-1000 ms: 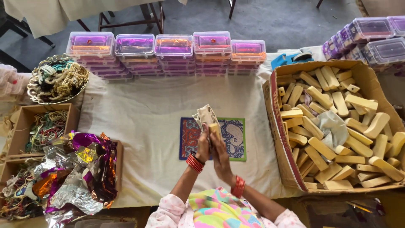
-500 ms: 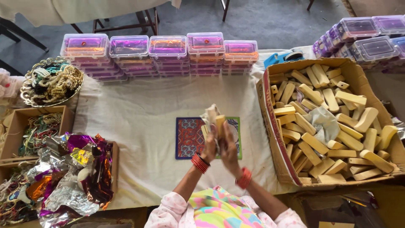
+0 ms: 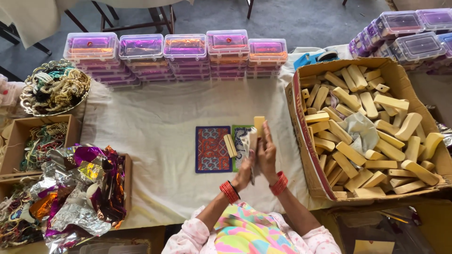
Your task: The person picks up a wooden block from a cardboard box and wipes it with a white cloth. They continue to wipe the block on all sides before placing it on the table. The person then picks up another block and repeats the wiping process.
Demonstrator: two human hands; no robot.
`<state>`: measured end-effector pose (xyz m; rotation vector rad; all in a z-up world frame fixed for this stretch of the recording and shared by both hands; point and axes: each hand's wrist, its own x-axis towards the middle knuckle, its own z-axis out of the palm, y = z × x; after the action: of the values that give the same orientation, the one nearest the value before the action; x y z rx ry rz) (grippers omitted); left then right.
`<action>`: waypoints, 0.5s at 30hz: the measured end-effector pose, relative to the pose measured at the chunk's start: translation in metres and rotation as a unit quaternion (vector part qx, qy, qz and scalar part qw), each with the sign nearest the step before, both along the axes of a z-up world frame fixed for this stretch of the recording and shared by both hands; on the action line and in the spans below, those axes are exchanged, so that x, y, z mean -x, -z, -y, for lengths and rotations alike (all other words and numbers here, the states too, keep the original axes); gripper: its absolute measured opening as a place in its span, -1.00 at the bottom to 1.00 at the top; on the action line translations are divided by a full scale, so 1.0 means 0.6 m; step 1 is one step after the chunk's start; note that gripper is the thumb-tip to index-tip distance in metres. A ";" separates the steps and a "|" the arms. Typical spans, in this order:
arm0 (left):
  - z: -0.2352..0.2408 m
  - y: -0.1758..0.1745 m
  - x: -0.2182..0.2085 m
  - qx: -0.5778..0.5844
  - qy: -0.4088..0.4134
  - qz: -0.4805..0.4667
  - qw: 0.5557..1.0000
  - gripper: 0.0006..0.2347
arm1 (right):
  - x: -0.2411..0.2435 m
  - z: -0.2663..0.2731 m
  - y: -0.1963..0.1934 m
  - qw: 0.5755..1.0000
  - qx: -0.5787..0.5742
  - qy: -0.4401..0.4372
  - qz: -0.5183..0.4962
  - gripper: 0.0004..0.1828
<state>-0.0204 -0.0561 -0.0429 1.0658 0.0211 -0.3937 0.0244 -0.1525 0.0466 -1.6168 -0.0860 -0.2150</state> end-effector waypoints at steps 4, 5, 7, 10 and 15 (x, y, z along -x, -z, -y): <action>-0.061 -0.049 -0.052 0.122 -0.034 -0.047 0.991 -0.33 | 0.094 -0.053 0.032 0.998 0.062 -0.008 0.010 -0.35; -0.074 -0.052 -0.058 0.085 -0.055 -0.047 0.994 -0.30 | 0.109 -0.061 0.034 0.998 0.054 -0.031 0.019 -0.33; -0.086 -0.048 -0.058 0.048 -0.077 -0.051 0.995 -0.27 | 0.117 -0.070 0.027 0.997 0.045 -0.054 0.025 -0.30; -0.067 -0.024 -0.032 0.057 -0.094 -0.047 0.993 -0.28 | 0.079 -0.063 -0.005 0.996 0.065 -0.053 0.043 -0.27; -0.020 -0.008 0.012 0.123 0.002 -0.080 0.989 -0.41 | 0.002 -0.035 -0.081 0.974 -0.178 0.009 -0.142 -0.26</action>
<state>-0.0277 -0.0439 -0.0379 0.7888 0.1094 -0.4721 0.0232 -0.1313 0.0950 -1.2762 0.1786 -0.0082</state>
